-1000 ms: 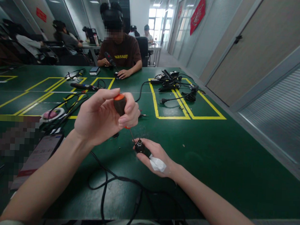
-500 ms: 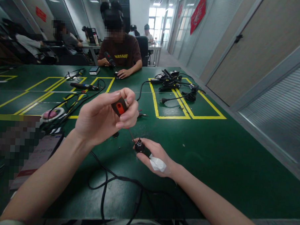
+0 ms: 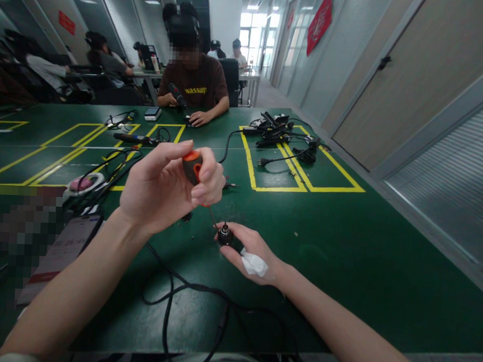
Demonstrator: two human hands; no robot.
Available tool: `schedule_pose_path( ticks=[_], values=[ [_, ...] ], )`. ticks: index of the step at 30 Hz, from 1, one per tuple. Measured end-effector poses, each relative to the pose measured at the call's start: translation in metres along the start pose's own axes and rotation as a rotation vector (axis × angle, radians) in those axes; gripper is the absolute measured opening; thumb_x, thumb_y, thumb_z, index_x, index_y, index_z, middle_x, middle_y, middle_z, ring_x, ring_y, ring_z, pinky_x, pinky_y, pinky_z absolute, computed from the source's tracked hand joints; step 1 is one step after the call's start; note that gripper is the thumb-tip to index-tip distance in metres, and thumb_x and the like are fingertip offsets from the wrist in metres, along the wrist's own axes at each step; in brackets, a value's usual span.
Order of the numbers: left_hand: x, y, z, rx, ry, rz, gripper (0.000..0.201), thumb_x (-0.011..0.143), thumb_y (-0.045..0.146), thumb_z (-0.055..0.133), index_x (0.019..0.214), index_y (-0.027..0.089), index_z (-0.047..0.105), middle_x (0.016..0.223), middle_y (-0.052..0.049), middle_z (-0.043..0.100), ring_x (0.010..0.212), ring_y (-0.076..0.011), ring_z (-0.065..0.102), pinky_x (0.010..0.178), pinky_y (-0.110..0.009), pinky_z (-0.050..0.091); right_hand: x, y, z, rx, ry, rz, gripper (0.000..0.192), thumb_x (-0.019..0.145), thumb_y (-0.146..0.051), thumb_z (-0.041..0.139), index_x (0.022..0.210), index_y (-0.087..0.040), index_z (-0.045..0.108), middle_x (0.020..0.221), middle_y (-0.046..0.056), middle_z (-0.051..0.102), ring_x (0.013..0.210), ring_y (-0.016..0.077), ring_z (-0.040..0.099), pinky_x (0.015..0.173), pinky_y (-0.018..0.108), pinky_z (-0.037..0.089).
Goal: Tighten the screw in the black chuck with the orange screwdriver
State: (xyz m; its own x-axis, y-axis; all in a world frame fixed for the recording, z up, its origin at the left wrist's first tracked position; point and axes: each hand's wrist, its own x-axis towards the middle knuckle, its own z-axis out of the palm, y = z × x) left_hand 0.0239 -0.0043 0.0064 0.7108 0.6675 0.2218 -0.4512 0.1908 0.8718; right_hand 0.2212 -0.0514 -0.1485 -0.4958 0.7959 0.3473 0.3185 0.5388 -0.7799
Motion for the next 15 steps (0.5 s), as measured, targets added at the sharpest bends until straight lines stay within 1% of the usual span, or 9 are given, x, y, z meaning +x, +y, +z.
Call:
schedule_pose_path(
  ticks=[2, 4, 6, 8, 9, 12, 15],
  values=[
    [-0.0008, -0.0011, -0.0003, 0.008, 0.003, 0.022, 0.031, 0.095, 0.041, 0.064, 0.080, 0.015, 0.058, 0.066, 0.000, 0.057, 0.059, -0.0094, 0.056, 0.060, -0.021, 0.046, -0.0003, 0.0000, 0.0001, -0.002, 0.003, 0.003, 0.034, 0.101, -0.030, 0.061, 0.133, -0.019, 0.063, 0.116, 0.014, 0.081, 0.107, 0.0270, 0.077, 0.100, 0.040, 0.060],
    [-0.0017, -0.0019, -0.0003, 0.021, 0.004, 0.046, 0.024, 0.093, 0.038, 0.067, 0.087, 0.017, 0.056, 0.072, 0.001, 0.061, 0.059, -0.0098, 0.060, 0.060, -0.021, 0.047, -0.0006, 0.0002, 0.0000, -0.004, 0.008, 0.003, 0.034, 0.101, -0.031, 0.060, 0.133, -0.019, 0.063, 0.116, 0.014, 0.080, 0.106, 0.0268, 0.078, 0.100, 0.040, 0.060],
    [-0.0023, -0.0018, -0.0002, 0.023, 0.001, 0.059, 0.026, 0.092, 0.039, 0.069, 0.088, 0.017, 0.056, 0.067, 0.003, 0.057, 0.054, -0.0076, 0.054, 0.056, -0.020, 0.042, -0.0006, 0.0006, 0.0000, -0.003, 0.006, -0.001, 0.033, 0.102, -0.032, 0.060, 0.132, -0.019, 0.064, 0.117, 0.014, 0.080, 0.107, 0.0270, 0.077, 0.100, 0.040, 0.060],
    [-0.0024, -0.0007, 0.0003, 0.021, -0.002, 0.048, 0.032, 0.092, 0.046, 0.069, 0.084, 0.016, 0.059, 0.060, 0.004, 0.049, 0.051, -0.0062, 0.044, 0.054, -0.020, 0.038, -0.0005, 0.0011, 0.0001, 0.001, 0.001, -0.003, 0.033, 0.103, -0.034, 0.060, 0.131, -0.019, 0.064, 0.117, 0.014, 0.080, 0.109, 0.0272, 0.077, 0.101, 0.041, 0.060],
    [-0.0022, 0.0002, 0.0006, 0.023, -0.004, 0.038, 0.037, 0.093, 0.050, 0.067, 0.081, 0.015, 0.061, 0.058, 0.004, 0.045, 0.051, -0.0065, 0.042, 0.054, -0.020, 0.038, -0.0004, 0.0014, 0.0002, 0.003, -0.002, -0.005, 0.033, 0.103, -0.035, 0.060, 0.131, -0.019, 0.064, 0.117, 0.014, 0.080, 0.109, 0.0273, 0.077, 0.101, 0.041, 0.060],
    [-0.0012, 0.0026, 0.0015, 0.031, -0.003, 0.008, 0.049, 0.096, 0.056, 0.061, 0.071, 0.014, 0.063, 0.057, 0.001, 0.043, 0.054, -0.0081, 0.043, 0.055, -0.022, 0.039, -0.0005, 0.0022, 0.0005, 0.010, 0.000, -0.007, 0.033, 0.103, -0.035, 0.060, 0.132, -0.019, 0.064, 0.117, 0.014, 0.081, 0.108, 0.0273, 0.077, 0.101, 0.041, 0.061],
    [-0.0003, 0.0032, 0.0020, 0.029, 0.001, 0.007, 0.050, 0.099, 0.052, 0.057, 0.068, 0.014, 0.061, 0.056, 0.001, 0.043, 0.053, -0.0084, 0.043, 0.055, -0.022, 0.038, -0.0009, 0.0024, 0.0004, 0.010, 0.004, -0.004, 0.034, 0.102, -0.034, 0.060, 0.133, -0.019, 0.064, 0.117, 0.014, 0.081, 0.108, 0.0274, 0.077, 0.102, 0.041, 0.060]
  ],
)
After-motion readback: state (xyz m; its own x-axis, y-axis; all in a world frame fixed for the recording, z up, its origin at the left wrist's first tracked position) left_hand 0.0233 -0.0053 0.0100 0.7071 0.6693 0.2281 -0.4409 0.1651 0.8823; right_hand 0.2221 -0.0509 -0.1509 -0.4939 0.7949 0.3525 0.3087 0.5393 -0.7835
